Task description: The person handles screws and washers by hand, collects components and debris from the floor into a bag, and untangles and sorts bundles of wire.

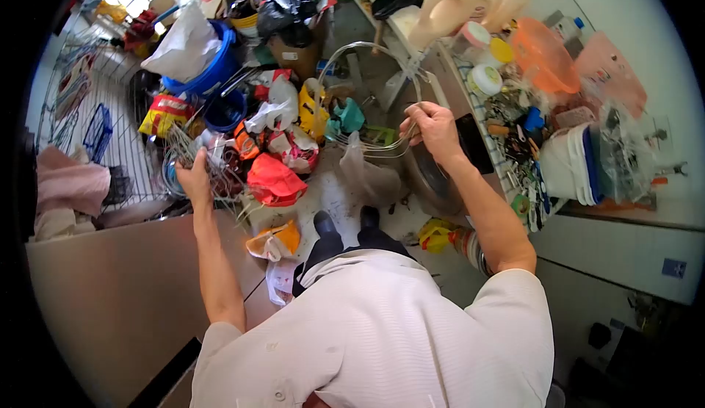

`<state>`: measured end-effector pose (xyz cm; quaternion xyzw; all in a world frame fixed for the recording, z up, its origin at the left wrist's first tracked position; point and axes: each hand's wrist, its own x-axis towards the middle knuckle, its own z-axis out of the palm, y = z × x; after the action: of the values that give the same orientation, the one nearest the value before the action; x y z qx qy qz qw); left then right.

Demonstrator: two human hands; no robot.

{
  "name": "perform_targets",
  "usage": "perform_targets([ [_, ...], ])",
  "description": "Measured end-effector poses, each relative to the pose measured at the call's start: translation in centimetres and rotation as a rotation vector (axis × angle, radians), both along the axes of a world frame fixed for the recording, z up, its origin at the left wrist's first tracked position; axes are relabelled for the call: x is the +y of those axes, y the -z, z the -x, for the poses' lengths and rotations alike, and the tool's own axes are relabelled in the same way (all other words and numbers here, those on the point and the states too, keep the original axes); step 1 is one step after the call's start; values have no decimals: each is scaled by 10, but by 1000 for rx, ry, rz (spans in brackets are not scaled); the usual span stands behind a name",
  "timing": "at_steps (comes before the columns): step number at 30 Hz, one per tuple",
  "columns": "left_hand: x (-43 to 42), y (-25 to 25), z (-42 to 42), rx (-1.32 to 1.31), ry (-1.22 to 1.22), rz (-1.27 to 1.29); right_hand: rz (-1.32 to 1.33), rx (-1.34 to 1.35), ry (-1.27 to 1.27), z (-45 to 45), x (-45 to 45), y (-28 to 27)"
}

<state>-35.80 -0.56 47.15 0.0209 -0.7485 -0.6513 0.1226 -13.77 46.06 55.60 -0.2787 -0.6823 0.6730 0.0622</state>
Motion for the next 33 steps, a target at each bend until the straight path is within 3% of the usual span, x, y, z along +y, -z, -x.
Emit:
perform_targets([
  [1, 1, 2, -6, -3, 16, 83, -12, 12, 20, -3, -1, 0],
  [4, 9, 5, -25, -39, 93, -32, -30, 11, 35, -14, -3, -7],
  [14, -8, 69, -43, -268, 199, -43, -127, -3, 91, -50, -4, -36],
  [23, -9, 64, -56, -313, 241, -6, -122, 36, 205, -79, -3, -46],
  [29, -8, 74, -48, -345, 319, 223, -120, 8, 310, -99, 1, -64],
  [32, -11, 105, -35, -388, 368, 98, -203, 106, 374, -121, 13, -84],
  [33, -2, 94, -43, -340, 349, 74, -240, 146, 383, -128, 16, -96],
])
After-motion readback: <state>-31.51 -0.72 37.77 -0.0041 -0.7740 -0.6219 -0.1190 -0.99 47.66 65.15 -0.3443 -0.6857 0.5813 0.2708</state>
